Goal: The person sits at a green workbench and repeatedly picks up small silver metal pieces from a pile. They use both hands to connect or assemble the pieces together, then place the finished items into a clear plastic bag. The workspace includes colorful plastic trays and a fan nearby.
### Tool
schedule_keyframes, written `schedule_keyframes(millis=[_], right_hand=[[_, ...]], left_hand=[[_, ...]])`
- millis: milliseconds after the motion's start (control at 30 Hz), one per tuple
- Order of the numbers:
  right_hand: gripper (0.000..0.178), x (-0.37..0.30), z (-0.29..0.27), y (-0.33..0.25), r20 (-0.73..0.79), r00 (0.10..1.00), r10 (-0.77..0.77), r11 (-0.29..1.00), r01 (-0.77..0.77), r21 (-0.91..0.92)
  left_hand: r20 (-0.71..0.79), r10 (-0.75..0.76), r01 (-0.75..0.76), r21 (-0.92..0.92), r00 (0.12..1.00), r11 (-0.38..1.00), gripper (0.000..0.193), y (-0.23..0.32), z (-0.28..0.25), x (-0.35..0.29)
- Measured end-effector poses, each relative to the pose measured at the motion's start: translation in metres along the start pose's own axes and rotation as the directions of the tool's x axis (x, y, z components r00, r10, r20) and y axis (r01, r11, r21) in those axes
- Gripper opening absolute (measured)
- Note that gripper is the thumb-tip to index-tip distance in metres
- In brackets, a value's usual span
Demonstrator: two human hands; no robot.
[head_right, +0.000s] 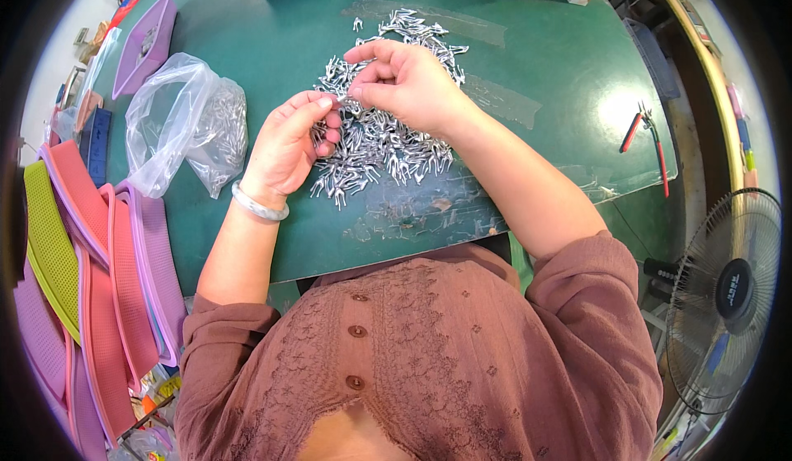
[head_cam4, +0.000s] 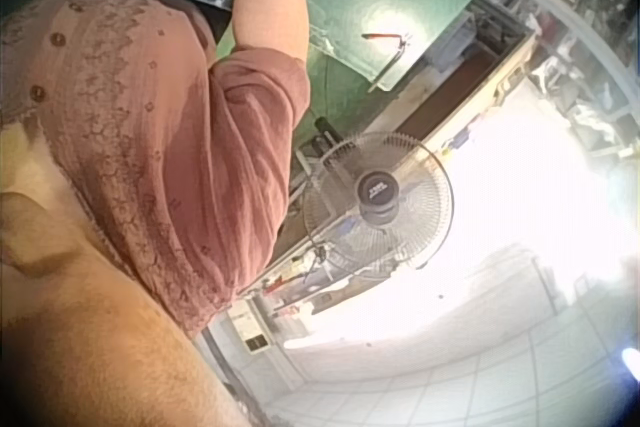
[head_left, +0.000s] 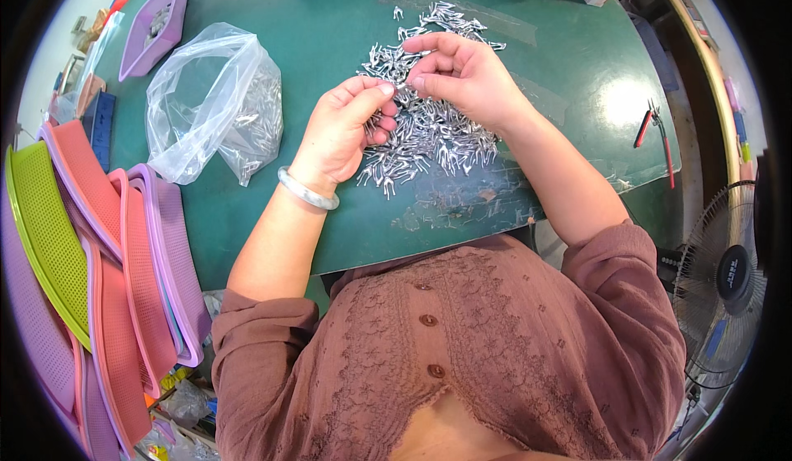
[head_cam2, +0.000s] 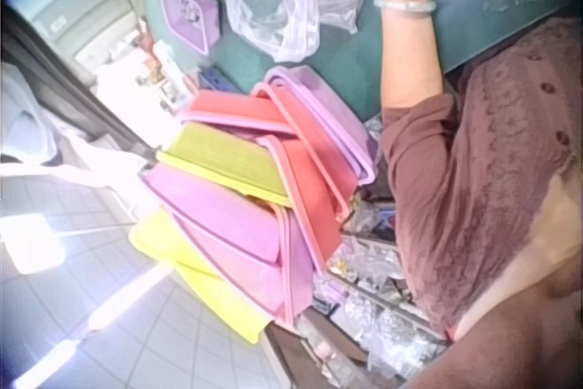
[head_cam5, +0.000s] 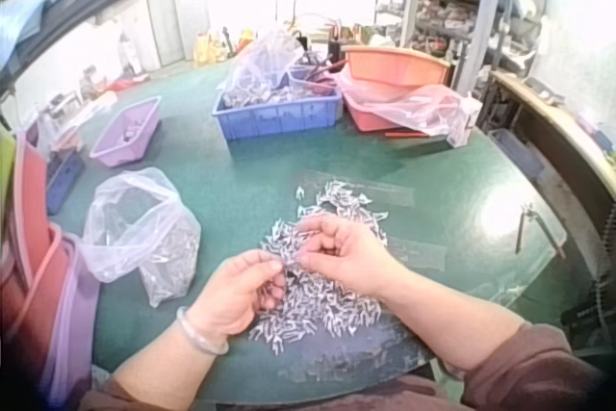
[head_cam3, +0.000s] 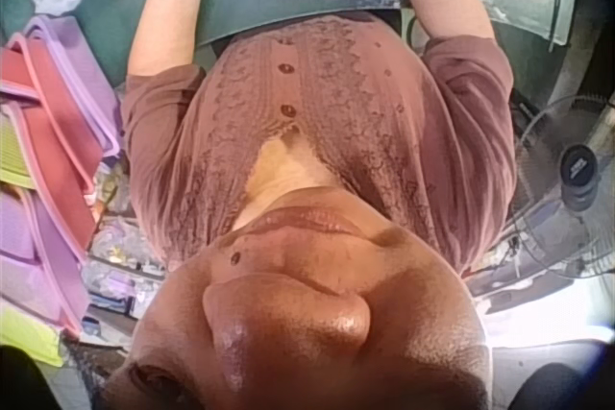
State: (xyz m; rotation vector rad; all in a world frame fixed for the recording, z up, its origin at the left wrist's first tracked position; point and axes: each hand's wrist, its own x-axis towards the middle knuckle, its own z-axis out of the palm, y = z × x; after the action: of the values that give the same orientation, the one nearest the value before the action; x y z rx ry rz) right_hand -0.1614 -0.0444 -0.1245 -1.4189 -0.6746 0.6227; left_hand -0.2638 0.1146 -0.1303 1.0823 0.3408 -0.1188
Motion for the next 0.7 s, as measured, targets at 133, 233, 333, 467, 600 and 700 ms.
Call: schedule_keyframes(millis=[133,233,333,467,600,700], right_hand=[[0.034,-0.0027,0.0024,-0.0009,0.021,1.0,0.014,1.0,-0.014,0.001],[0.033,-0.0023,0.0021,-0.0023,0.023,0.998,0.054,0.998,-0.054,0.036],[0.033,-0.0037,0.0004,-0.0078,0.032,0.995,0.09,0.995,-0.091,0.046],[0.037,-0.0041,-0.0004,-0.0074,0.074,0.995,0.07,0.997,-0.071,0.017],[0.041,-0.0038,-0.0002,-0.0053,0.082,0.995,0.057,0.998,-0.059,0.024],[0.042,-0.0047,0.0002,-0.0074,0.094,0.993,0.068,0.997,-0.07,0.016]], left_hand=[[-0.009,0.07,-0.069,0.036,0.998,0.997,0.009,-0.0051,-0.0003,0.0009],[-0.028,0.089,-0.087,0.044,0.996,0.995,0.008,-0.0055,-0.0015,0.0014],[-0.036,0.108,-0.106,0.048,0.993,0.993,0.007,-0.0056,-0.0021,0.0021],[-0.041,0.119,-0.117,0.059,0.992,0.991,0.007,-0.0049,0.0002,0.0012],[-0.048,0.12,-0.117,0.071,0.992,0.991,0.007,-0.0048,0.0005,0.0012],[-0.063,0.129,-0.124,0.067,0.99,0.99,0.007,-0.0048,0.0008,0.0005]])
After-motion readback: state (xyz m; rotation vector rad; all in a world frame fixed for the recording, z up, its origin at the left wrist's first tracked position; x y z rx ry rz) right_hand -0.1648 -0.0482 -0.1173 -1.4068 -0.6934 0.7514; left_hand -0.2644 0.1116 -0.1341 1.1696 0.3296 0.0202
